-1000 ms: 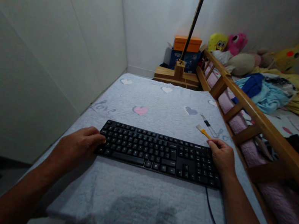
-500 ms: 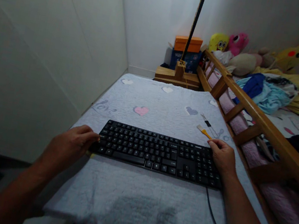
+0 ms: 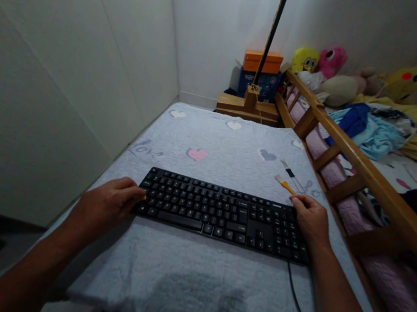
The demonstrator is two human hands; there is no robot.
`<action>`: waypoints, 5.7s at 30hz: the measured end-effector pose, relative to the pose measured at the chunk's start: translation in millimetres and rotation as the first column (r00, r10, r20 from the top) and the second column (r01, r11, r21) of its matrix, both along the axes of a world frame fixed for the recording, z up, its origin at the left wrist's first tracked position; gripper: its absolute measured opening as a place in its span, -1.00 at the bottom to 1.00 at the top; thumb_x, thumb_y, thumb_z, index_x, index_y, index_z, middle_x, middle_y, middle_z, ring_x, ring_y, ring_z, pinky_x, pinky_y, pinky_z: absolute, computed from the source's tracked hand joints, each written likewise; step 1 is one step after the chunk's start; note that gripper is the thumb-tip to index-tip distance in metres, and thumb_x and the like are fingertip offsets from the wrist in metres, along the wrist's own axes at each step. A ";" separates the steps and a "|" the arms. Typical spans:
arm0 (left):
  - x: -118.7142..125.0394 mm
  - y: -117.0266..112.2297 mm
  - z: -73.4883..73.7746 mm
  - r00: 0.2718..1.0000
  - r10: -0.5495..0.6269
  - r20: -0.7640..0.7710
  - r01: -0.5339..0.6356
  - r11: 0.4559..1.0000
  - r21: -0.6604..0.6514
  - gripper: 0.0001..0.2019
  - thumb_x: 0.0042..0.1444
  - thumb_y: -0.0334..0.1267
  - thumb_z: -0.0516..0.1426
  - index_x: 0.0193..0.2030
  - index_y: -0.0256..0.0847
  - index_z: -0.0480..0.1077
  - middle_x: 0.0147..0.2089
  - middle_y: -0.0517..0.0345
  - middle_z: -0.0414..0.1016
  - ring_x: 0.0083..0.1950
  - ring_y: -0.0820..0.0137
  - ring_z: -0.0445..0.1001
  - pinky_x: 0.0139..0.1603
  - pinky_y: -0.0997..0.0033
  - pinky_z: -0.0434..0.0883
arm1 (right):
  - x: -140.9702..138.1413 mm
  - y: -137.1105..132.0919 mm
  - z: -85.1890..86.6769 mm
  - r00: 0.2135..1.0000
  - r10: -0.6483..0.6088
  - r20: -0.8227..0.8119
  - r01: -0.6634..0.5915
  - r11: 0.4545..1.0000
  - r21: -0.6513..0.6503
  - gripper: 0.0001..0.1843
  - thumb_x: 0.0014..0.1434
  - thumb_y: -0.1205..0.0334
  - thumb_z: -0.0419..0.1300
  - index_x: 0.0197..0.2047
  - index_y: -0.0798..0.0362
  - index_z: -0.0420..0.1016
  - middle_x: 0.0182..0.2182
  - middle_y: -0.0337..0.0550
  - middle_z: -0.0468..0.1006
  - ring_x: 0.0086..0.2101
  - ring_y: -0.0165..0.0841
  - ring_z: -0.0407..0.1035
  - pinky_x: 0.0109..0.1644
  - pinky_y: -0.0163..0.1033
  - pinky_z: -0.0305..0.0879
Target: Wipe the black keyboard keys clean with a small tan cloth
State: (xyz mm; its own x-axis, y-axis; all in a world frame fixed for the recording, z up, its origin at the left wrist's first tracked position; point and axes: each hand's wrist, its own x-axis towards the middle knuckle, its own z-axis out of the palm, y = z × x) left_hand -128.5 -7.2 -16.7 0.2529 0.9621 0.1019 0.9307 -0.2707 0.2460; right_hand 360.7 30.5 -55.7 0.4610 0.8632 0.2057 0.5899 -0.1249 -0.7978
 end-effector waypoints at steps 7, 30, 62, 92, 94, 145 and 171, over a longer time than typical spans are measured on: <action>-13.3 -0.7 4.0 0.994 0.084 -0.068 -0.084 0.996 -0.004 -0.66 0.29 -0.10 -0.04 -0.18 -0.11 0.55 -0.11 0.02 0.55 -0.22 0.24 0.51 -0.30 0.34 0.30 | 0.3 0.1 -0.8 1.000 0.006 -0.006 -0.006 1.000 0.012 -0.67 -0.10 -0.06 0.24 -0.44 0.05 0.59 -0.46 -0.12 0.61 -0.35 -0.19 0.45 -0.18 -0.15 0.33; 22.7 12.9 1.5 0.993 0.107 -0.053 -0.107 0.994 0.019 -0.62 0.25 -0.10 -0.05 -0.17 -0.17 0.56 -0.13 0.03 0.58 -0.14 0.21 0.54 -0.20 0.31 0.39 | 0.9 0.2 0.1 1.000 0.014 0.003 -0.014 1.000 -0.007 -0.65 -0.08 -0.07 0.23 -0.42 0.05 0.60 -0.43 -0.10 0.63 -0.32 -0.17 0.46 -0.16 -0.16 0.31; 88.2 13.1 13.5 0.964 -0.244 0.107 0.236 0.968 0.083 -0.77 0.29 -0.24 0.06 -0.21 -0.15 0.56 -0.19 0.11 0.55 -0.21 0.36 0.51 -0.21 0.42 0.39 | 2.8 0.6 -3.0 1.000 0.024 0.003 -0.024 1.000 0.018 -0.68 -0.08 -0.05 0.22 -0.44 0.04 0.59 -0.42 -0.10 0.63 -0.31 -0.16 0.48 -0.11 -0.12 0.33; 107.6 25.7 1.8 0.900 -0.430 0.071 0.425 0.902 0.078 -0.74 0.32 -0.29 0.04 -0.25 -0.16 0.57 -0.25 0.10 0.52 -0.22 0.37 0.48 -0.23 0.43 0.38 | 3.0 0.3 -2.2 0.999 0.033 0.024 -0.034 0.999 0.022 -0.69 -0.05 -0.03 0.21 -0.44 0.03 0.59 -0.45 -0.14 0.63 -0.35 -0.19 0.46 -0.16 -0.15 0.32; 103.5 26.8 -0.6 0.896 -0.438 0.067 0.432 0.897 0.088 -0.74 0.33 -0.29 0.03 -0.25 -0.15 0.56 -0.25 0.10 0.51 -0.23 0.37 0.47 -0.24 0.43 0.38 | 2.4 0.0 -1.2 0.999 0.036 0.024 -0.037 0.999 0.015 -0.69 -0.05 -0.03 0.21 -0.43 0.04 0.59 -0.44 -0.13 0.63 -0.34 -0.19 0.46 -0.15 -0.14 0.32; 33.2 31.7 9.2 0.958 -0.228 0.176 0.244 0.967 -0.077 -0.75 0.18 -0.22 0.03 -0.28 -0.17 0.55 -0.23 0.10 0.51 -0.25 0.38 0.50 -0.23 0.42 0.39 | -1.5 -0.7 1.5 0.999 0.022 0.028 -0.021 1.000 -0.014 -0.66 -0.07 -0.06 0.21 -0.43 0.05 0.59 -0.43 -0.10 0.63 -0.31 -0.16 0.47 -0.12 -0.12 0.32; 12.9 33.3 10.3 0.973 0.013 0.229 -0.003 0.999 -0.042 -0.77 0.06 -0.16 0.09 -0.30 -0.17 0.54 -0.25 0.09 0.54 -0.29 0.34 0.50 -0.25 0.38 0.38 | 0.3 0.0 0.8 0.999 0.027 0.047 -0.025 0.999 -0.033 -0.66 -0.06 -0.05 0.18 -0.41 0.05 0.60 -0.41 -0.09 0.63 -0.31 -0.17 0.47 -0.14 -0.13 0.31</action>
State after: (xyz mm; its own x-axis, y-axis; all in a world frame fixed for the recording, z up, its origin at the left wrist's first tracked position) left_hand -115.6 26.1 -6.4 0.2197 0.9686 0.1164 0.8504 -0.2486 0.4636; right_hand 361.0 30.5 -54.9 0.4290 0.8813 0.1981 0.6300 -0.1347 -0.7649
